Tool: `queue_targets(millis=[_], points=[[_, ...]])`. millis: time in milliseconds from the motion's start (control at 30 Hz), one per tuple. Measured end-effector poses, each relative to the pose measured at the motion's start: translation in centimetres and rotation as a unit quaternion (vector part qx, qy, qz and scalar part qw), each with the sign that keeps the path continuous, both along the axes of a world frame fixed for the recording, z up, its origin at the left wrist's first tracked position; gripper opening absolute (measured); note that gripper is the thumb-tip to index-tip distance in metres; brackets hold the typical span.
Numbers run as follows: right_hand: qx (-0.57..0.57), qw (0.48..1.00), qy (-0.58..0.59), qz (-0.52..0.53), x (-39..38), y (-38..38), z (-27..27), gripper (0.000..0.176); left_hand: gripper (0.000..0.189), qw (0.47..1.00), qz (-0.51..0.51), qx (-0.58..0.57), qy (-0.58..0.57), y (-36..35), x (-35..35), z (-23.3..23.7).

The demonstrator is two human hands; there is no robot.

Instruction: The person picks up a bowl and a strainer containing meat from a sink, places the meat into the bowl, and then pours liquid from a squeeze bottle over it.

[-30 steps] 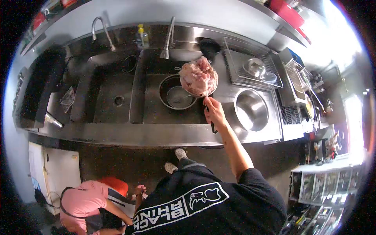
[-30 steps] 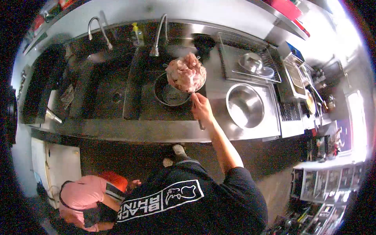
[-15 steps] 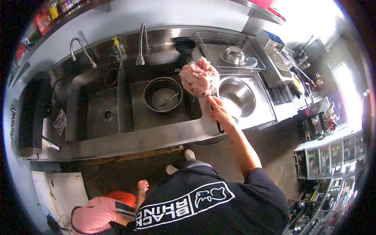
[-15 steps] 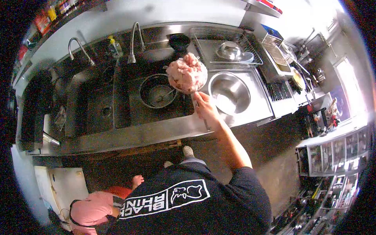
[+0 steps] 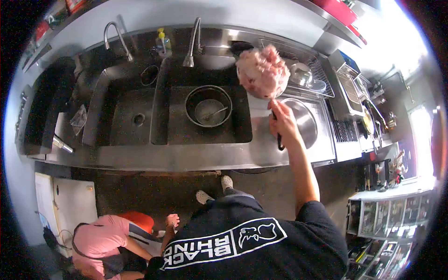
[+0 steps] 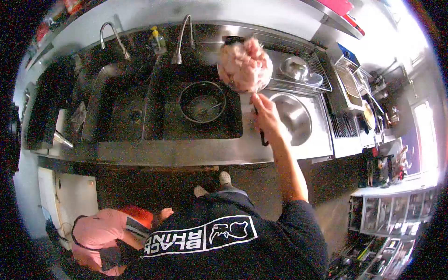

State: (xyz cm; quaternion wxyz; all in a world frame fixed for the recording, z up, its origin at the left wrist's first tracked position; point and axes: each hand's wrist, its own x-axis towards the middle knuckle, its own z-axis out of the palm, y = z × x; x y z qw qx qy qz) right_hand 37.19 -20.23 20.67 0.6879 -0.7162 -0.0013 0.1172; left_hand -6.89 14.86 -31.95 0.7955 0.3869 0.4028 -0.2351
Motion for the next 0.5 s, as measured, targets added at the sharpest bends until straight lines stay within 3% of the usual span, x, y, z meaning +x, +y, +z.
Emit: queue_targets(millis=[67,200,233,267,333,367,433,500], points=[[-0.046,0.998,-0.028,0.030,0.1,-0.2,-4.1,0.029,0.015,1.000,-0.006,0.014,-0.014,-0.7,-0.8,-0.1],[-0.025,0.993,0.104,0.047,-0.6,0.3,-8.5,0.029,0.015,0.997,0.035,0.031,-0.055,-2.0,-1.6,-1.2],[-0.027,0.992,0.109,0.052,-0.8,0.5,-8.7,0.030,0.018,0.999,-0.019,0.003,-0.026,-1.2,0.0,3.2],[-0.026,0.992,0.110,0.056,-0.8,0.6,-8.6,0.030,0.018,1.000,-0.015,0.004,-0.024,-1.1,0.5,4.4],[-0.025,0.992,0.107,0.056,-0.8,0.8,-8.1,0.030,0.016,0.990,0.062,-0.128,0.014,-0.9,0.5,4.7],[-0.011,0.994,0.086,0.072,0.1,0.3,-8.9,0.030,0.016,0.990,0.064,-0.126,0.014,-1.0,0.5,4.9],[-0.038,0.996,0.052,0.059,0.1,0.6,-6.8,0.030,0.006,0.993,-0.007,-0.073,-0.094,-1.1,0.5,4.7],[-0.040,0.997,0.027,0.066,0.9,0.5,-5.5,0.030,0.010,0.999,0.002,-0.014,-0.044,-2.1,0.9,7.0]])
